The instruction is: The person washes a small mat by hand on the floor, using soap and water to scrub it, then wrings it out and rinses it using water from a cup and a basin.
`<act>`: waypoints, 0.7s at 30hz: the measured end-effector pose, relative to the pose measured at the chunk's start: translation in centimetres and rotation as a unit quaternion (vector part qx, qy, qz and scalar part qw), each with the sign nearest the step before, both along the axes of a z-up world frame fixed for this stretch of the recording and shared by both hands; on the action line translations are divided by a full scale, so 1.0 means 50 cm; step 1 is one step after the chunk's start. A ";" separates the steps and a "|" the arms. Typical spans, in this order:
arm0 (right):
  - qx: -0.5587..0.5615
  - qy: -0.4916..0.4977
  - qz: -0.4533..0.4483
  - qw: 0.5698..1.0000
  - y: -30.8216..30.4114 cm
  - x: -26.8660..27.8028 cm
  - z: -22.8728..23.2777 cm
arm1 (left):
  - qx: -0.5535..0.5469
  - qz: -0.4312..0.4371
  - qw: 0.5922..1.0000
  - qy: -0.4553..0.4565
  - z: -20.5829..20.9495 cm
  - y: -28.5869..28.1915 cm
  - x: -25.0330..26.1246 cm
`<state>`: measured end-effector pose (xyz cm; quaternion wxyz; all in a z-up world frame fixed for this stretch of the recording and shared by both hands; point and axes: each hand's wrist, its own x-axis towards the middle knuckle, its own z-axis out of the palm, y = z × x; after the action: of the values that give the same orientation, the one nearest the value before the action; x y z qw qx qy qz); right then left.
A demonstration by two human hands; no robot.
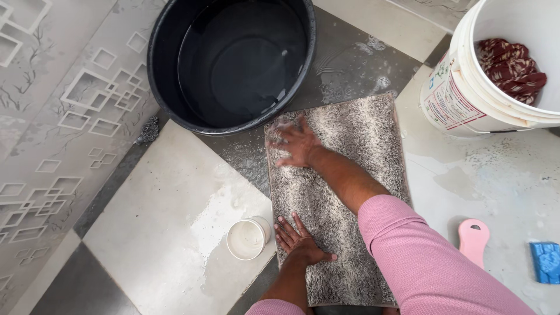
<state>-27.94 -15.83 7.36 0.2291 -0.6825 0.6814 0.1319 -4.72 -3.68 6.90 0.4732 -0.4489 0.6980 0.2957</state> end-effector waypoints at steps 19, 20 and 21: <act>-0.020 0.023 -0.025 0.999 0.377 -0.171 -0.065 | -0.010 -0.004 1.000 -0.012 0.003 0.002 -0.010; -0.031 0.025 -0.097 0.995 0.378 -0.223 -0.068 | -0.009 -0.002 1.000 -0.013 0.003 0.001 -0.010; -0.041 0.028 -0.169 0.984 0.383 -0.251 -0.074 | -0.008 -0.001 1.000 -0.015 0.001 0.000 -0.010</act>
<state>-40.48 3.34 3.66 0.2005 -0.5624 0.7979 0.0826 -5.23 -3.67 6.95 0.4805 -0.4564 0.6934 0.2828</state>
